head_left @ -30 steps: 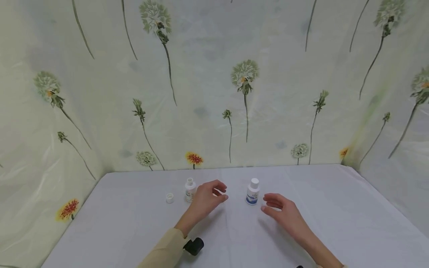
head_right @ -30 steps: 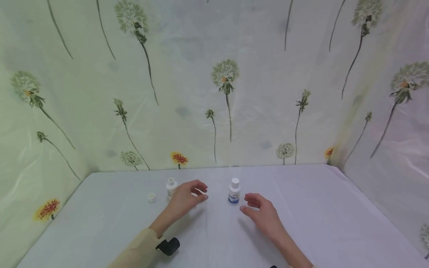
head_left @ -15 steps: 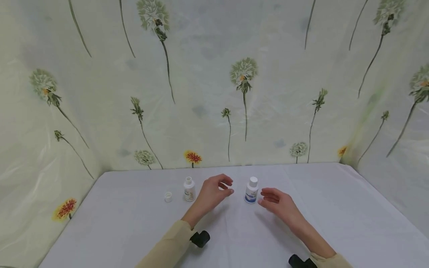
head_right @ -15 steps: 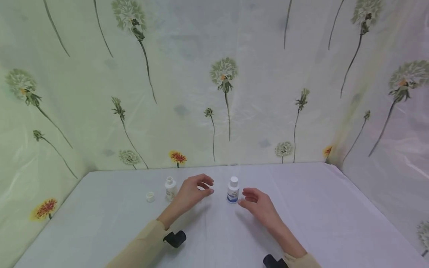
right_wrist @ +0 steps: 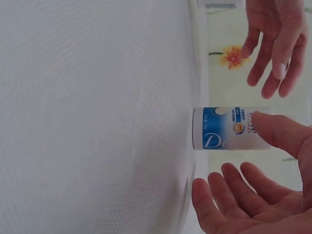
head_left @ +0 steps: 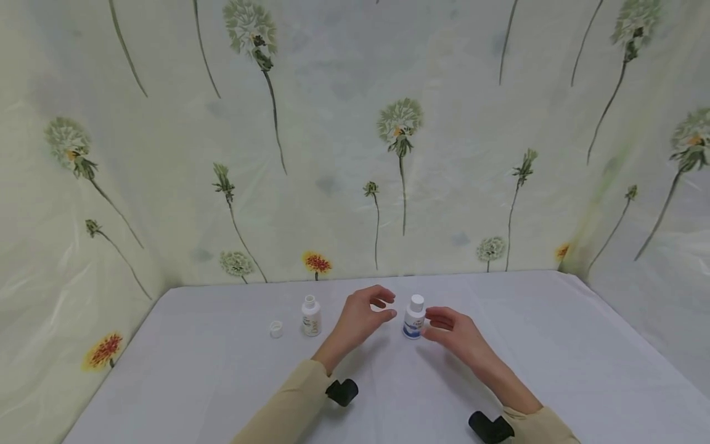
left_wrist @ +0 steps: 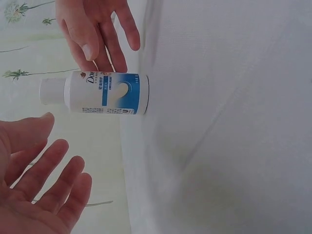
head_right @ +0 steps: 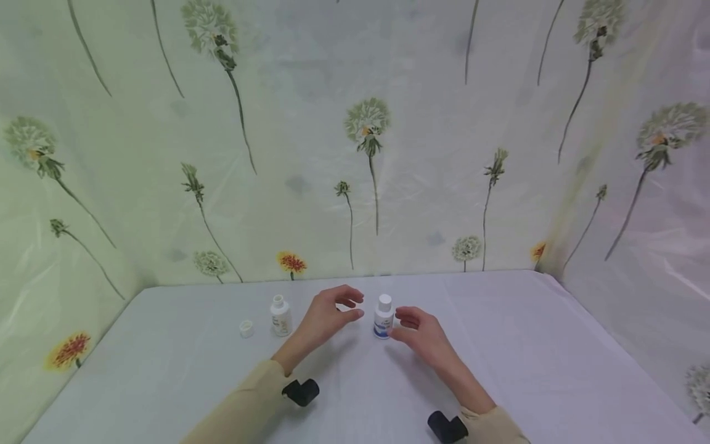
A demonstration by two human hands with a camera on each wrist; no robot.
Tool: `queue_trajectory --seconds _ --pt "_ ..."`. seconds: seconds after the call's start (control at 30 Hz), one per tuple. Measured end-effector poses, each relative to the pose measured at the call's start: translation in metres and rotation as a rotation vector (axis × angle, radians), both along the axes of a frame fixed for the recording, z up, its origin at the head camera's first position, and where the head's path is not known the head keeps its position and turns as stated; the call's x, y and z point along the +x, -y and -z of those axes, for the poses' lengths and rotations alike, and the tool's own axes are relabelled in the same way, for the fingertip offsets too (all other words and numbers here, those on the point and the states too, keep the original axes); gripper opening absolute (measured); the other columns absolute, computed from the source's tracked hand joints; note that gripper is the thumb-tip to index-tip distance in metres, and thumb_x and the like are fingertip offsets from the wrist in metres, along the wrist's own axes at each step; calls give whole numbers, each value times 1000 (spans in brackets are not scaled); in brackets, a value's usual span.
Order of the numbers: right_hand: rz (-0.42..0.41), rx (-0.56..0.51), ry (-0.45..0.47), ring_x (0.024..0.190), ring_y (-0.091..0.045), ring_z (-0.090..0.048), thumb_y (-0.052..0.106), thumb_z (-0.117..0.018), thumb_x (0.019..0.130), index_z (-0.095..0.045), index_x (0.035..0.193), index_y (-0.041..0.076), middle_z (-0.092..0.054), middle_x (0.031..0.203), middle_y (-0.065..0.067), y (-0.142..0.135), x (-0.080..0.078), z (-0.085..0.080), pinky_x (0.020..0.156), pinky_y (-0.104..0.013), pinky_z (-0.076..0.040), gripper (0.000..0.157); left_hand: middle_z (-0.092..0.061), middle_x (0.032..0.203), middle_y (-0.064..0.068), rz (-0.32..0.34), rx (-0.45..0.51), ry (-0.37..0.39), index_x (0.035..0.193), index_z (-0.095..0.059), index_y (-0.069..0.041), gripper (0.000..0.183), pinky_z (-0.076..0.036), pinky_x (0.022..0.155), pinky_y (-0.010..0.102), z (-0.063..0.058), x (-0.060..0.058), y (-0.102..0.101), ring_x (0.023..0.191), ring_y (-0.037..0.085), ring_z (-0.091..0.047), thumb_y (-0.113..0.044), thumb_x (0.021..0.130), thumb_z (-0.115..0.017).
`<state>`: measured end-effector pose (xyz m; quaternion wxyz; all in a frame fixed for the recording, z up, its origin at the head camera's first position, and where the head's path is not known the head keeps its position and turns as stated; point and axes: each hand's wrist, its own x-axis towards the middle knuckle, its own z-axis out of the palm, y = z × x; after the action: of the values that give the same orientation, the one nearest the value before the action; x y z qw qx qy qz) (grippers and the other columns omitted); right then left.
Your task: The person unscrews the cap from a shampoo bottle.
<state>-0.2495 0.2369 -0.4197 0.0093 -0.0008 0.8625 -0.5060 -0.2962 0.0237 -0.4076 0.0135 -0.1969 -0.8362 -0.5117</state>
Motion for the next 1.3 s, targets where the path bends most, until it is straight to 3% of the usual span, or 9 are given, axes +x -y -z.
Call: queue_trajectory --seconds 0.27,0.63,1.03,1.3 --pt "3 -10 -2 124 -38 -52 22 -74 89 -52 135 -2 -56 134 -22 1 -2 2 100 -51 -44 57 -68 107 -4 9 -6 0 112 -69 -17 23 -53 77 27 -1 -3 -5 103 21 -62 -17 89 -74" --pt "-10 -41 -29 120 -37 -56 18 -73 89 -53 133 -3 -59 130 -20 4 -7 5 97 -48 -46 53 -69 108 -2 99 -17 -15 113 -69 -13 24 -53 78 26 -10 -11 -19 106 26 -63 -15 89 -74" --pt "-43 -42 -69 115 -33 -60 14 -74 88 -55 133 -2 -61 127 -19 10 -10 4 92 -42 -51 52 -68 100 -11 131 -29 -37 111 -71 -13 25 -51 73 25 -11 -13 -30 97 15 -64 -17 88 -76" --pt "-24 8 -91 112 -33 -61 13 -75 88 -59 131 0 -64 124 -17 12 -10 5 91 -44 -51 48 -69 98 -9 123 4 12 110 -72 -14 24 -52 68 25 -10 -13 -34 91 9 -62 -17 87 -76"
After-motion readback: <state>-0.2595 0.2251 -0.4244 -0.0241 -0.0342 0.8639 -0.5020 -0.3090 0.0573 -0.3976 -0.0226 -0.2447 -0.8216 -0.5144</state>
